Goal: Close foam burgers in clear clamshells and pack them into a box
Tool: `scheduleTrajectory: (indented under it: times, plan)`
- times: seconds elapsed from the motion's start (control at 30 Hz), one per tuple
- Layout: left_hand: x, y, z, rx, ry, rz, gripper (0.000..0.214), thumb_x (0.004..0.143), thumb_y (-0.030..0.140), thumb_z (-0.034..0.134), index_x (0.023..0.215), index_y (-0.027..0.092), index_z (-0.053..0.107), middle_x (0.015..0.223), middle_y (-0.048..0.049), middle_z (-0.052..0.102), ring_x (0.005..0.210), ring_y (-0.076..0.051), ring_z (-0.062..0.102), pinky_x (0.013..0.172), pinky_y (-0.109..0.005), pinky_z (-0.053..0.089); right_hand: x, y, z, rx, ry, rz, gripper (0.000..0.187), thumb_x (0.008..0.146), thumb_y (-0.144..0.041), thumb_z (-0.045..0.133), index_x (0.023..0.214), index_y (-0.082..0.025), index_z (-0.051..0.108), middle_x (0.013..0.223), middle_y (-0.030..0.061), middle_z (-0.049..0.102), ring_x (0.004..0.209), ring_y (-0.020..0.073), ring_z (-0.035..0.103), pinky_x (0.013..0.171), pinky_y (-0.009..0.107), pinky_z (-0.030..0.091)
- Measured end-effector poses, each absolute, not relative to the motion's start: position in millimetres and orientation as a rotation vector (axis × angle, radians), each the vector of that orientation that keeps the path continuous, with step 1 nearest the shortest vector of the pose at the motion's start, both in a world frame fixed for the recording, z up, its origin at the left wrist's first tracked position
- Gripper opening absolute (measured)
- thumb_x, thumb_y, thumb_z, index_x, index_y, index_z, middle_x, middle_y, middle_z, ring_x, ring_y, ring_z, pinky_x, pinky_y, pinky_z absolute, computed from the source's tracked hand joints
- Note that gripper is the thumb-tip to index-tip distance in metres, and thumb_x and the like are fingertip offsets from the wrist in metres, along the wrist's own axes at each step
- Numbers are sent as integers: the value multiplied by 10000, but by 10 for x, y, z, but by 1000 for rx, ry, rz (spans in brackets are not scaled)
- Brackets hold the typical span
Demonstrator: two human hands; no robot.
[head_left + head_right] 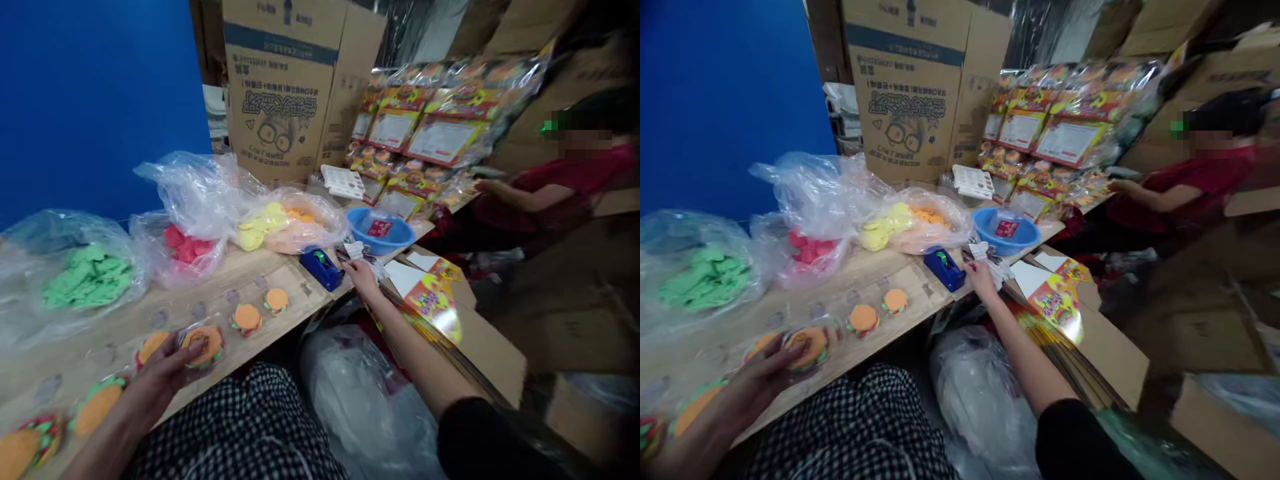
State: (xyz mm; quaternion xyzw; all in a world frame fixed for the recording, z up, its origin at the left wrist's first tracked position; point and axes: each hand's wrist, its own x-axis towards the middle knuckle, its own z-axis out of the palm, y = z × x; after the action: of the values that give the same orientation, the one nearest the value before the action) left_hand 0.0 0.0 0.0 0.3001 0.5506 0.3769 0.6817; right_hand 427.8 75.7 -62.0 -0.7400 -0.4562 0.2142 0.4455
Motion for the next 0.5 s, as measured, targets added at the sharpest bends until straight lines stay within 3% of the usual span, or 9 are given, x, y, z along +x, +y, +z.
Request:
scheduleTrajectory:
  times: [0.27,0.5]
  plan:
    - [102,85,-69,548,1278,941,320,640,23,633,918,150,538,1005,-56,615,783,-204,637,683,-406,567,4281,940,-722,-1790,-1044,751,207,473,-319,684,467,-173,537,432,-34,485,487,116,440,487,241,339]
    - [137,95,-120,512,1247,963,280,649,27,632,882,164,560,976,-41,630,753,-190,639,663,-401,569,4164,700,-948,-1470,-821,805,341,533,-487,642,641,-186,524,667,-19,532,614,117,498,547,259,458]
